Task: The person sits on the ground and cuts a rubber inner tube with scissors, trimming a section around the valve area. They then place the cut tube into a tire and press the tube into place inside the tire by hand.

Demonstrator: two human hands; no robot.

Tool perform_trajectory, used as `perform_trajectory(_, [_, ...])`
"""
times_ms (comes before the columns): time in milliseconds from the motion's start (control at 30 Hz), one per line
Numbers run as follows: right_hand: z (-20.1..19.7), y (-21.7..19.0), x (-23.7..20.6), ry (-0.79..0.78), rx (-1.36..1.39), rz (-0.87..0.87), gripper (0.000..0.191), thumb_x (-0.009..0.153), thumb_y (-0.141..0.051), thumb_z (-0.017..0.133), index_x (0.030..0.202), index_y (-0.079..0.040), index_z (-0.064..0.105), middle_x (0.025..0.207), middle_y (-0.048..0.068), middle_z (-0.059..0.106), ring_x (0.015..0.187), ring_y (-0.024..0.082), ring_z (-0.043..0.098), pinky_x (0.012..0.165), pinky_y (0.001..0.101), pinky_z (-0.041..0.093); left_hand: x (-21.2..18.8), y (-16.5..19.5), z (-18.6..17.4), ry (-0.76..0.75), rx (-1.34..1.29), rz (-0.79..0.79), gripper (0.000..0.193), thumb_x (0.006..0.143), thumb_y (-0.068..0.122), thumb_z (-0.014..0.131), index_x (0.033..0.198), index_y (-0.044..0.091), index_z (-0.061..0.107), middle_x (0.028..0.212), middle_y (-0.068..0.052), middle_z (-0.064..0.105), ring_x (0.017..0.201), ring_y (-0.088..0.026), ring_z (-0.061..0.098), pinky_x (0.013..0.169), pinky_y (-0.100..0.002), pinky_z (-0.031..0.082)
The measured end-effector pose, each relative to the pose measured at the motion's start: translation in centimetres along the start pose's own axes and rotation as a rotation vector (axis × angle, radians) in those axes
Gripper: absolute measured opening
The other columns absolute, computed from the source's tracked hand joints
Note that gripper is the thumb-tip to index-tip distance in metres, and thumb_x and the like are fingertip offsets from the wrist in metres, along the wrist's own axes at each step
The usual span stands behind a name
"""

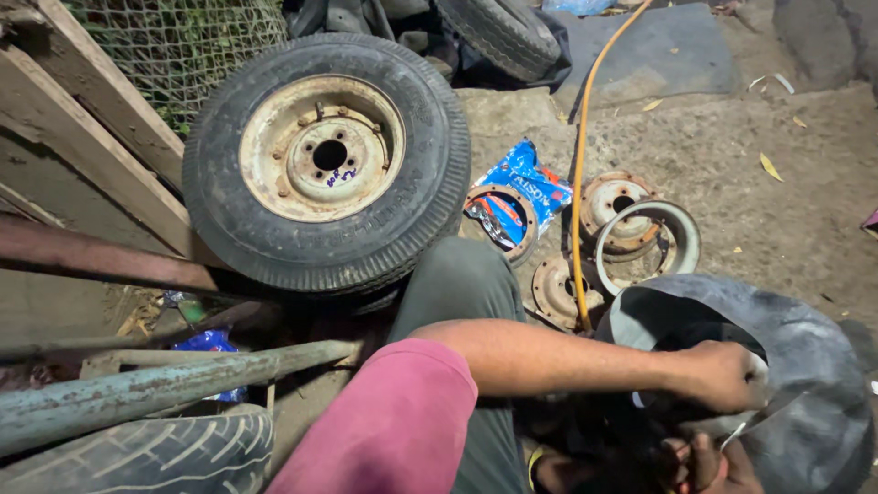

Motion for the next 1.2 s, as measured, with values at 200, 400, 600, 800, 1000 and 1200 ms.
perform_trajectory(200, [-0.5, 0.0, -0.4, 0.094, -0.183, -0.133, 0.044, 0.113, -0.036, 0.048, 0.125, 0.003, 0.064, 0.085, 0.021, 0.068, 0.071, 0.027, 0.062, 0.064, 0.0389, 0.048, -1.3, 1.7, -0.4, 0.013, 0.001, 0.054, 0.032, 0.078, 0.037, 0.070, 0.096, 0.012, 0.077, 0.088, -0.013, 0.080, 0.087, -0.031, 0.077, 0.079, -0.041, 0.060])
perform_trajectory(400, [0.2, -4.0, -4.6, 0.150, -0.604, -0.437, 0.052, 0.116, -0.042, 0.045, 0.113, 0.006, 0.066, 0.096, 0.020, 0.068, 0.085, 0.027, 0.064, 0.075, 0.0355, 0.052, -2.3, 1.3, 0.5, 0.039, 0.094, 0.100, 0.035, 0.080, 0.034, 0.068, 0.107, 0.013, 0.074, 0.098, -0.016, 0.079, 0.097, -0.036, 0.075, 0.084, -0.044, 0.060])
perform_trajectory(600, [4.2, -8.5, -7.3, 0.174, 0.250, 0.033, 0.044, 0.110, -0.041, 0.050, 0.098, 0.001, 0.057, 0.085, 0.016, 0.063, 0.073, 0.027, 0.066, 0.062, 0.0404, 0.057, -2.7, 1.1, 0.4, -0.032, -0.067, 0.032, 0.032, 0.077, 0.029, 0.065, 0.102, 0.011, 0.074, 0.086, -0.017, 0.076, 0.088, -0.035, 0.076, 0.080, -0.044, 0.059])
perform_trajectory(800, [4.5, -11.9, -7.6, 0.133, 0.322, 0.051, 0.047, 0.104, -0.044, 0.050, 0.094, 0.002, 0.057, 0.082, 0.017, 0.062, 0.074, 0.027, 0.069, 0.066, 0.0405, 0.060, -2.5, 2.3, -0.6, -0.098, 0.038, 0.059, 0.026, 0.085, 0.030, 0.063, 0.093, 0.006, 0.069, 0.086, -0.019, 0.073, 0.090, -0.039, 0.072, 0.079, -0.046, 0.056])
perform_trajectory(1000, [4.5, -11.0, -7.5, 0.120, 0.476, 0.004, 0.049, 0.108, -0.044, 0.051, 0.095, 0.003, 0.058, 0.081, 0.020, 0.062, 0.068, 0.029, 0.065, 0.068, 0.0429, 0.059, -2.7, 2.2, 0.2, -0.015, 0.054, 0.237, 0.027, 0.088, 0.031, 0.064, 0.089, 0.004, 0.067, 0.101, -0.020, 0.068, 0.099, -0.039, 0.067, 0.088, -0.046, 0.052])
perform_trajectory(1200, [2.9, -8.0, -7.4, 0.191, 0.189, -0.051, 0.045, 0.105, -0.040, 0.053, 0.095, 0.003, 0.058, 0.082, 0.021, 0.066, 0.068, 0.028, 0.067, 0.066, 0.0427, 0.059, -1.6, 0.8, 1.0, -0.108, -0.036, 0.131, 0.028, 0.089, 0.033, 0.063, 0.091, 0.008, 0.074, 0.095, -0.015, 0.072, 0.090, -0.034, 0.071, 0.082, -0.043, 0.055])
Point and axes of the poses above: each hand's wrist, its own x-axis towards the middle knuckle, its own z-axis out of the palm, y = z × x, the point moved 2 cm from there along x, towards the middle knuckle
